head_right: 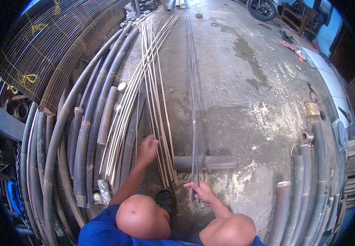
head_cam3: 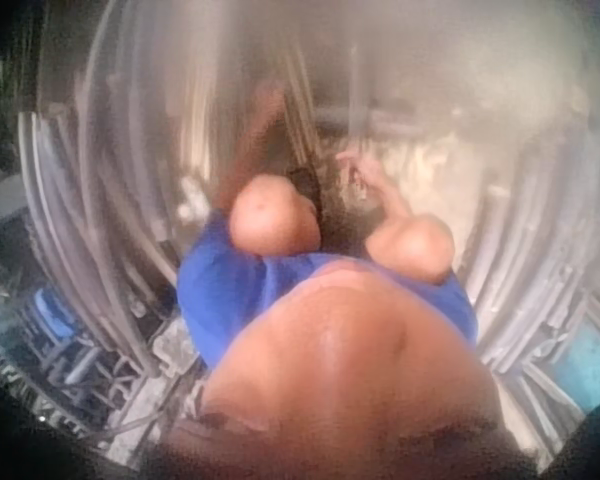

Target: The person gathers a bundle of thin bamboo strips, unties them, and lays them on the floor. They then separate and align the strips into two parallel rows, adjusting them by hand.

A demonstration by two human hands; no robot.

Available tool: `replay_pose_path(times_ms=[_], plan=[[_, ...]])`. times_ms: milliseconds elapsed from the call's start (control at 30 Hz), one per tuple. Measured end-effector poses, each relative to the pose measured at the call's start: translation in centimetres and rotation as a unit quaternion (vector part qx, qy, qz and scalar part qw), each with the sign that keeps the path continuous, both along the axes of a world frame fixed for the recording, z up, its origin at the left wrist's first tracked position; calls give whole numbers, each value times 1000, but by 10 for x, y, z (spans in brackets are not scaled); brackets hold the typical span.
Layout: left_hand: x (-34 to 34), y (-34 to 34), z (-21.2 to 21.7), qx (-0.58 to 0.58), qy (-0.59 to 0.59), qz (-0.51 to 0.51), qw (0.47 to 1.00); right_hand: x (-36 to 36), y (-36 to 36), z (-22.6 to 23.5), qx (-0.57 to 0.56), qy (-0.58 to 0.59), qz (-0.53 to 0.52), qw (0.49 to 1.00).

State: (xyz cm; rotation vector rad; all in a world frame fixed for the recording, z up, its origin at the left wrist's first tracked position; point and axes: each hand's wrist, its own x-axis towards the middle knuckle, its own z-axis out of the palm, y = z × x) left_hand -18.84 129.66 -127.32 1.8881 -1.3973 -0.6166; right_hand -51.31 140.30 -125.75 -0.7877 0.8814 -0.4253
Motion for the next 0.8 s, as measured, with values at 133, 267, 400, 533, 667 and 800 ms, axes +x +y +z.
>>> replay_pose_path(times_ms=[133,267,400,533,667,800], plan=[[-109,1,30,198,462,-5,865,5,3,-7,25,-5,14,1000],[-117,-5,60,92,543,72,832,0,4,-3,39,-23,4,999],[-104,-12,66,-8,480,102,871,-5,5,-4,54,-23,-22,998],[-85,-14,45,16,440,113,890,-1,1,-4,46,-26,-14,998],[-79,-12,24,15,424,135,895,3,0,-6,43,-35,3,998],[-71,-14,-2,63,466,164,867,2,3,-9,27,-26,15,999]])
